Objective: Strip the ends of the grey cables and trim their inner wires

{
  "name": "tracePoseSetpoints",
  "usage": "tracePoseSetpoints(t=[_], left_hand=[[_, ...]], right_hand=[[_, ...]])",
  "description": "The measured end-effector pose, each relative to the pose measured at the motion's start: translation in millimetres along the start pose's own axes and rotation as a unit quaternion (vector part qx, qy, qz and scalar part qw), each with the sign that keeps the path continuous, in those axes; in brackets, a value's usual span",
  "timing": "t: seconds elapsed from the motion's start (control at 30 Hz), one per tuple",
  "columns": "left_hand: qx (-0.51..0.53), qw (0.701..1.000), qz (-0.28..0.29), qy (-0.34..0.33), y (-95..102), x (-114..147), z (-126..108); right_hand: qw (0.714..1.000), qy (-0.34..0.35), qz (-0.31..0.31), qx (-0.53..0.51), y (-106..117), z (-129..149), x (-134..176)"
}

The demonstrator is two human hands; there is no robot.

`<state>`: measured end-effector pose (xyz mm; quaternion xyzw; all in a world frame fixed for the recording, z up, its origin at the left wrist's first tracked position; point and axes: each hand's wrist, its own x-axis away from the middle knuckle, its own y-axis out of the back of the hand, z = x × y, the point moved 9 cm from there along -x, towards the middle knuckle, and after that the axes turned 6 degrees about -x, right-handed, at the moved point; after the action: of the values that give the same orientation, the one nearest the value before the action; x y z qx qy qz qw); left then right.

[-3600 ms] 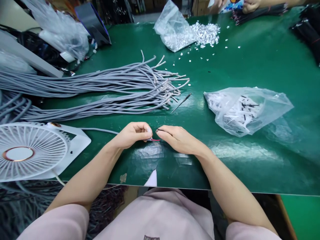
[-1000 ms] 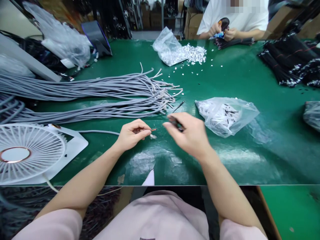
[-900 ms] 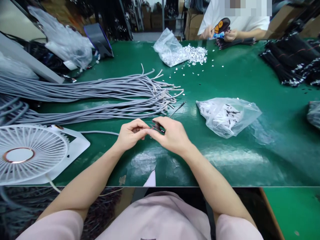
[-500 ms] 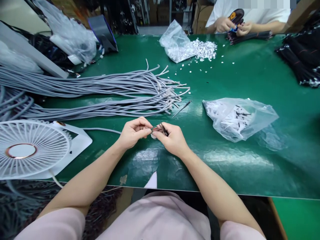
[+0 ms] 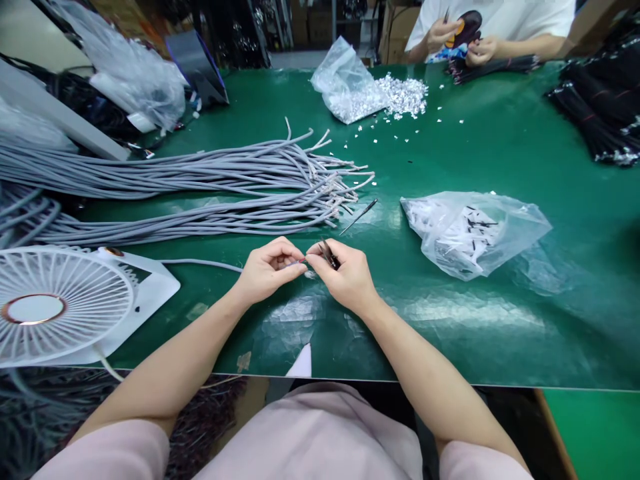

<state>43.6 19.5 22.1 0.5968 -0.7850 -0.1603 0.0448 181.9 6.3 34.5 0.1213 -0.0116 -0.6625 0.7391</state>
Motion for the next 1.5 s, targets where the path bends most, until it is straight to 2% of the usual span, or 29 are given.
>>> tracePoseSetpoints(t=[0.2, 0.37, 0.67, 0.87, 1.13, 1.3, 1.5], left_hand=[[-0.037, 0.998, -0.031, -0.038, 4.4, 3.2, -6.2], [-0.019, 0.999, -0.039, -0.022, 4.4, 4.7, -4.9], [0.05, 0.997, -0.031, 0.042, 2.6, 3.4, 5.5], [0.085, 0.993, -0.047, 0.072, 4.7, 2.7, 7.3], [0.074, 0.994, -0.047, 0.061, 4.1, 3.2, 5.2], [0.075, 0.994, -0.044, 0.07, 2.8, 4.0, 8.5], [0.054, 0.996, -0.046, 0.052, 2.6, 5.2, 7.7]], right_hand=[[0.995, -0.031, 0.016, -0.089, -8.6, -7.1, -1.4], [0.978, -0.088, 0.022, -0.19, -19.6, -16.9, 0.4], [0.972, -0.098, 0.0, -0.214, -20.9, -24.1, 0.4], [0.966, -0.091, 0.005, -0.244, -24.8, -24.6, -0.7], [0.97, -0.062, 0.005, -0.235, -21.8, -18.5, -1.6], [0.972, -0.069, 0.003, -0.225, -21.0, -19.0, -1.5], [0.981, -0.062, -0.003, -0.186, -18.3, -17.5, -1.5]])
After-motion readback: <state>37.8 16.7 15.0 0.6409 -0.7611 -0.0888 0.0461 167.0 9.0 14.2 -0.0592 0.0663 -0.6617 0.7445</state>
